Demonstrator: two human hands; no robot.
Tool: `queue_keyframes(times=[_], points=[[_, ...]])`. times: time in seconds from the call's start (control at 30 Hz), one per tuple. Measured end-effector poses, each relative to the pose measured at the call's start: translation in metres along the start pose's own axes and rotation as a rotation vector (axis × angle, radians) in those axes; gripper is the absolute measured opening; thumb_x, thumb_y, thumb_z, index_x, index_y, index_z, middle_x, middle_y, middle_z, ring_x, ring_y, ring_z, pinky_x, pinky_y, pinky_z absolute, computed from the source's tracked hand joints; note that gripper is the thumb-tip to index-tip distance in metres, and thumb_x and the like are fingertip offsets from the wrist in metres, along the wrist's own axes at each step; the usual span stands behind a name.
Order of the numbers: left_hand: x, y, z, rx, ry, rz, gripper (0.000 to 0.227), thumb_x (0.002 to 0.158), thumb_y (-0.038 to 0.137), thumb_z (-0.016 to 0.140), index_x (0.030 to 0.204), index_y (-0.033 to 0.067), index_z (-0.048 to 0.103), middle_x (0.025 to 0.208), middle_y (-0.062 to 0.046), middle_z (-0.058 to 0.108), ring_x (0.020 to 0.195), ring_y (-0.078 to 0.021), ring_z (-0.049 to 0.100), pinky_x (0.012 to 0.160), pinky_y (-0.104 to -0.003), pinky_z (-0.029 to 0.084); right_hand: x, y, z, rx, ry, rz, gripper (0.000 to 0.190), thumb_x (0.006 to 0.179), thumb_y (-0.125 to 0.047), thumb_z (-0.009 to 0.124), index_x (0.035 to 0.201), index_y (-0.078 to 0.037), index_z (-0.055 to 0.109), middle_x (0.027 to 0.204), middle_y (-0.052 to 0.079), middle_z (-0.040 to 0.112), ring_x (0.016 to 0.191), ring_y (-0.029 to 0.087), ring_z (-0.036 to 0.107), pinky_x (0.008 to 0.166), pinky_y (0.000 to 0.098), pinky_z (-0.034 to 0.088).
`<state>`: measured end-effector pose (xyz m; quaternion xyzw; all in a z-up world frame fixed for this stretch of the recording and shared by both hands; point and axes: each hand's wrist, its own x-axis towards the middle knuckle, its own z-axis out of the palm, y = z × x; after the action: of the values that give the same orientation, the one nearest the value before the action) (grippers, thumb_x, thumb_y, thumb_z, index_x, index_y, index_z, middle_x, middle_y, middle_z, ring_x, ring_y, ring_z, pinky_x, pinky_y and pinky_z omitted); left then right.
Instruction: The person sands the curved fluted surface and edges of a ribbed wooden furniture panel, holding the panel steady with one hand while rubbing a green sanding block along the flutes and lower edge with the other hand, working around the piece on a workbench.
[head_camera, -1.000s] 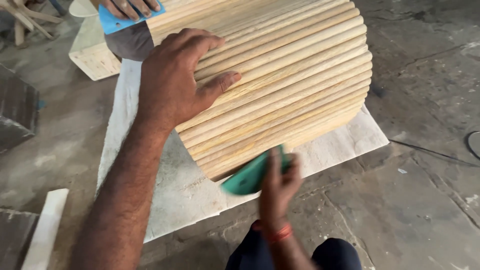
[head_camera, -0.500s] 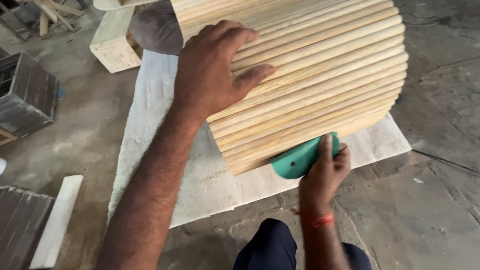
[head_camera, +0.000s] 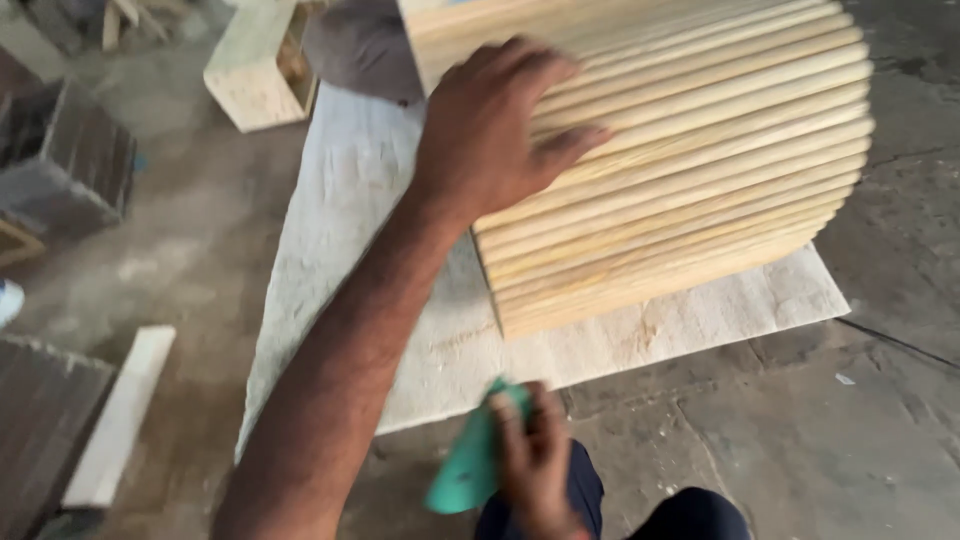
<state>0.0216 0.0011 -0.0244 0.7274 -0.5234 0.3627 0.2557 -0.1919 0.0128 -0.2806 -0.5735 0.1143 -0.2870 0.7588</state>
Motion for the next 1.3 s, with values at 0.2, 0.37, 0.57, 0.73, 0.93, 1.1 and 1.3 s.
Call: queue_keyframes(times=[0.2,0.37,0.57,0.73,0.93,1.1,1.3], points=[[0.008,0.0,0.007,-0.021,0.023,0.038,0.06,0.09,0.059,0.083,0.122,0.0099,0.069,0.115,-0.004,0.069,0.106,-0.0253,0.067,0.091,-0.047,0.053,0.047,-0.026,-0.103,0.123,0.272,0.202,0.025,0.097,-0.016,0.07,0.117,-0.005,0.061,0.094,0.005,0.067,0.076,0.013,0.06,0.062,0.0288,0.05],[0.004,-0.004,0.01,-0.015,0.081,0.077,0.06,0.092,0.059,0.083,0.123,0.01,0.068,0.115,-0.004,0.069,0.107,-0.0248,0.066,0.09,-0.046,0.053,0.059,-0.091,-0.092,-0.542,0.226,-0.403,0.022,0.094,-0.007,0.076,0.113,-0.009,0.066,0.104,0.007,0.069,0.095,0.019,0.066,0.08,0.0327,0.054],[0.002,-0.003,0.012,-0.051,0.079,0.044,0.06,0.09,0.059,0.083,0.122,0.0105,0.068,0.111,-0.004,0.069,0.105,-0.0249,0.067,0.09,-0.045,0.055,0.086,-0.118,-0.082,-1.244,0.063,-1.16,0.023,0.09,-0.002,0.08,0.11,-0.012,0.075,0.107,0.005,0.068,0.105,0.028,0.066,0.093,0.0438,0.048],[0.009,-0.004,0.02,-0.026,0.096,0.037,0.063,0.089,0.062,0.082,0.121,0.0097,0.067,0.108,-0.005,0.069,0.101,-0.0233,0.068,0.088,-0.045,0.055,0.108,-0.118,-0.097,-1.36,-0.054,-1.339,0.025,0.089,-0.003,0.079,0.111,-0.014,0.079,0.113,0.0,0.072,0.104,0.023,0.066,0.092,0.0433,0.046],[0.005,-0.007,0.029,-0.014,0.106,0.038,0.066,0.088,0.063,0.081,0.121,0.0085,0.066,0.107,-0.005,0.069,0.098,-0.0222,0.068,0.085,-0.045,0.056,0.12,-0.115,-0.106,-1.387,-0.175,-1.409,0.026,0.089,-0.007,0.076,0.114,-0.014,0.081,0.115,-0.002,0.073,0.102,0.02,0.067,0.088,0.0414,0.046],[0.004,-0.004,0.027,0.014,0.197,0.081,0.063,0.087,0.062,0.081,0.118,0.0091,0.066,0.106,-0.006,0.068,0.098,-0.0221,0.068,0.088,-0.046,0.056,0.131,-0.1,-0.109,-1.385,-0.244,-1.526,0.023,0.091,-0.012,0.079,0.114,-0.014,0.083,0.115,0.0,0.074,0.099,0.017,0.065,0.083,0.0382,0.047],[0.005,0.001,0.019,0.036,0.113,0.048,0.062,0.089,0.062,0.081,0.119,0.0097,0.066,0.106,-0.003,0.068,0.101,-0.0213,0.067,0.087,-0.045,0.057,0.132,-0.127,-0.108,-1.485,-0.334,-1.622,0.024,0.091,-0.022,0.075,0.113,-0.015,0.083,0.112,0.0,0.075,0.097,0.019,0.067,0.076,0.0383,0.048]])
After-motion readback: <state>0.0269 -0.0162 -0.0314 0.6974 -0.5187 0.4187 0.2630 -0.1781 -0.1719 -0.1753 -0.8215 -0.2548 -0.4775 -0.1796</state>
